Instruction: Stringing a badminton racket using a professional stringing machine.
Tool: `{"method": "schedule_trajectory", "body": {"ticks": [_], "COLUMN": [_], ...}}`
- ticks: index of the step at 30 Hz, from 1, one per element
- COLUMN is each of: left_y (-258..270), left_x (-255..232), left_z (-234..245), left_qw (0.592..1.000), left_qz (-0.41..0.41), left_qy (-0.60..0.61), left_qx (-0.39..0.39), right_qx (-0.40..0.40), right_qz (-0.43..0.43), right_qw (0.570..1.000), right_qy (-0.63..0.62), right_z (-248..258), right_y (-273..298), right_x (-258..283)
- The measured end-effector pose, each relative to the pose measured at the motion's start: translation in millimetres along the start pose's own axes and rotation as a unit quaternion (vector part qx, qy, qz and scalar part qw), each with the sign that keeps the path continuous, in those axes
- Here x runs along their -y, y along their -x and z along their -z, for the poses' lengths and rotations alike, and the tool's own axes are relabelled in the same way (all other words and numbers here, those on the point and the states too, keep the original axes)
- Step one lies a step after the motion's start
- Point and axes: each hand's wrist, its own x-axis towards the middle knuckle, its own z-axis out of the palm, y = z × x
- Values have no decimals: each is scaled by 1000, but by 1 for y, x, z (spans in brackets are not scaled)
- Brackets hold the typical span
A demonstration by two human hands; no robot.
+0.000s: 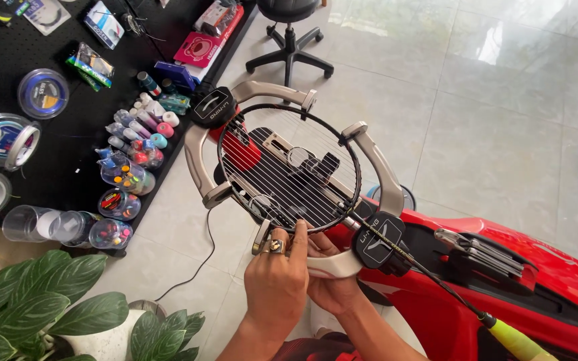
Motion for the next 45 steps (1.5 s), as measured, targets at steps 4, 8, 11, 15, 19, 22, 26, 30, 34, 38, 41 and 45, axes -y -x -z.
{"method": "schedule_trajectory", "body": {"ticks": [4,8,11,15,19,22,26,30,34,38,41,45], "left_y": [-8,-14,-21,-27,-30,-27,-19,-15,-12,-11,-8,-2], "left_x": [7,13,14,18,24,31,41,46,44,38,35,35], "left_z": [11,19,26,31,34,32,25,21,19,18,18,9], "left_qw": [999,995,993,988,985,982,975,975,977,985,987,986], "left_qz": [-41,-74,-82,-109,-147,-183,-218,-220,-213,-171,-159,-160], "left_qy": [-8,-20,-19,-34,-32,-12,-32,-14,-2,16,20,10], "left_qx": [21,57,88,106,86,46,16,10,1,-16,-15,-34], "right_qx": [13,32,29,13,17,31,48,45,31,25,-17,-42], "right_qz": [11,11,12,22,40,58,62,70,62,69,70,51], "right_qw": [1000,999,999,1000,999,997,996,995,997,997,997,989], "right_qy": [-18,-5,-11,-5,-17,32,35,51,36,6,36,130], "right_z": [3,9,11,2,7,0,-10,-15,-10,4,-11,-41], "right_y": [4,6,7,8,7,6,5,3,7,13,17,28], "right_x": [-9,-16,-21,-26,-32,-30,-27,-27,-28,-29,-25,-14]}}
